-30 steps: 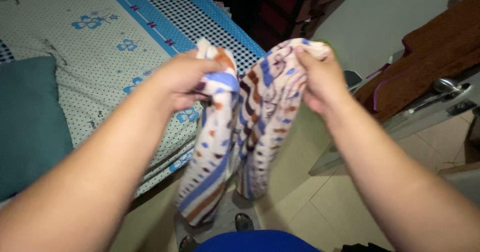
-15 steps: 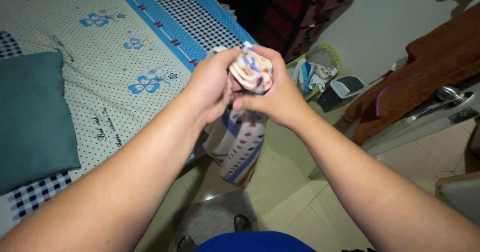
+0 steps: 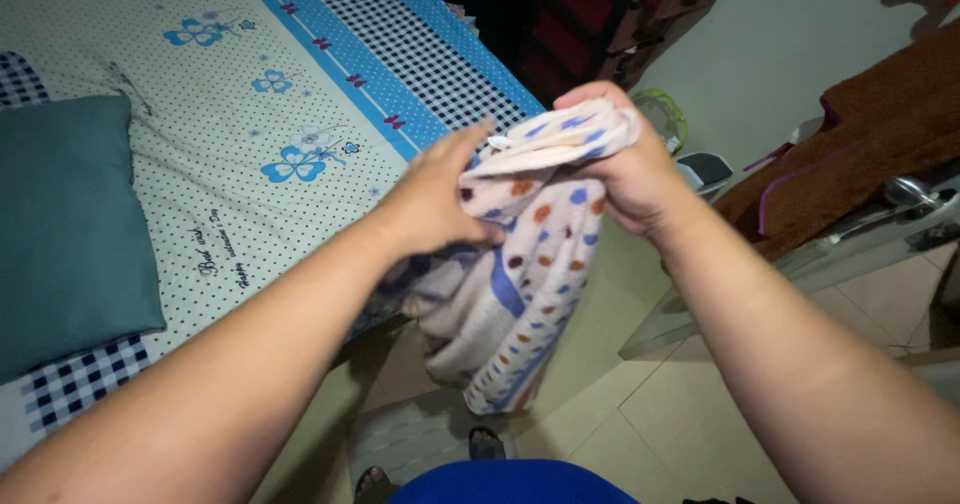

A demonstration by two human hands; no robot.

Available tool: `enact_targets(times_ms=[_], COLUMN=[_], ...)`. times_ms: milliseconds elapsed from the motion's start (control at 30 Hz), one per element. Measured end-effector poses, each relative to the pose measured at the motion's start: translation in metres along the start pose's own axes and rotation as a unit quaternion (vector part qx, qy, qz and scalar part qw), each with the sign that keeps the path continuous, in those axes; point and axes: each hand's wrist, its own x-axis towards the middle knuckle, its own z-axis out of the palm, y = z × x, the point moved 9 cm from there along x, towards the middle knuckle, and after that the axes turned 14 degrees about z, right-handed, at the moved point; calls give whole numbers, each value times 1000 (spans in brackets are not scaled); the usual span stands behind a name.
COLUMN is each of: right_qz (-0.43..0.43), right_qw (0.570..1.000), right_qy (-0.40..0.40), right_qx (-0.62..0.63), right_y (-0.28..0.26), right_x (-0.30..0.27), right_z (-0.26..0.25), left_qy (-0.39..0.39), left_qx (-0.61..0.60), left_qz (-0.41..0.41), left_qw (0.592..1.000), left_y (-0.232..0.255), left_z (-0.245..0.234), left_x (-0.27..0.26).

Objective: The person picks up and folds a towel, then places it on a bed next to a pillow and other textiles, before picking up a pair of underwear and folding them on the bed.

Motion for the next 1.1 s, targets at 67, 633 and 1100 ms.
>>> enact_targets(times_ms=[67, 633, 1100], right_qz=[-9, 27, 385], right_qw=[999, 912, 867], right_qy=[-29, 293, 78], right_qx=[42, -286, -307], right_y=[-12, -31, 144], right_x=[2, -19, -87], right_z=[-7, -193, -201], left_qy=[-99, -146, -391], left_qx=[-3, 203, -196], left_qz=[-70, -138, -402], left_qw=[993, 958, 804], left_y=[-28, -54, -137], left_z=[32, -37, 38], left_x=[-6, 0, -144])
